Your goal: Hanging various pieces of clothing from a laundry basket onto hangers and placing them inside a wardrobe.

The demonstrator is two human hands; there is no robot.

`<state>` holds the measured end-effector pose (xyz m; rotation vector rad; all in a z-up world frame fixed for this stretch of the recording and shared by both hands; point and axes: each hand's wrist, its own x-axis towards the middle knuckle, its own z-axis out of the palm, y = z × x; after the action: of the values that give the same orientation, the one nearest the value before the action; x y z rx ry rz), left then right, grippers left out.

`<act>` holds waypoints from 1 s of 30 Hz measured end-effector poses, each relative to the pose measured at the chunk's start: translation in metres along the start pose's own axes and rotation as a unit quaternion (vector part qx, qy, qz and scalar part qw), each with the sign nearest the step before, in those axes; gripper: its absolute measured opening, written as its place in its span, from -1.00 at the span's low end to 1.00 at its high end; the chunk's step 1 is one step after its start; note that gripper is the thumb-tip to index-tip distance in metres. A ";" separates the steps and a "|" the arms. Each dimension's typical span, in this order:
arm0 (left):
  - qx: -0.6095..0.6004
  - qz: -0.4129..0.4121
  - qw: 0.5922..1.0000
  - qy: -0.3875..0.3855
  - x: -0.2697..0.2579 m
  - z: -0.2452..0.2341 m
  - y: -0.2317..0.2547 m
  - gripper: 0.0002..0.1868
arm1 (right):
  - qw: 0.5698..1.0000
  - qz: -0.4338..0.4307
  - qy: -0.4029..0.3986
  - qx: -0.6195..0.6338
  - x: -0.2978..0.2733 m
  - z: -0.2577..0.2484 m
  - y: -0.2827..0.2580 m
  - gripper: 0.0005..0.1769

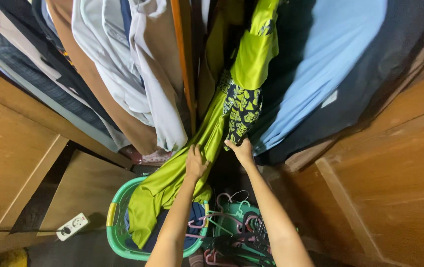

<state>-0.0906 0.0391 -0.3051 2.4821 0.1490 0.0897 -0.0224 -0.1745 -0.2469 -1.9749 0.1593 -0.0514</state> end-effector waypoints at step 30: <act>-0.033 -0.046 0.995 -0.077 -0.054 -0.042 0.048 -0.08 | 0.860 0.308 -0.212 0.347 0.008 0.056 0.079 -0.69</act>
<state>-0.1442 0.0192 -0.2444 2.4014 0.1908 -0.1337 -0.0155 -0.1555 -0.3421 -1.1030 0.4116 0.6556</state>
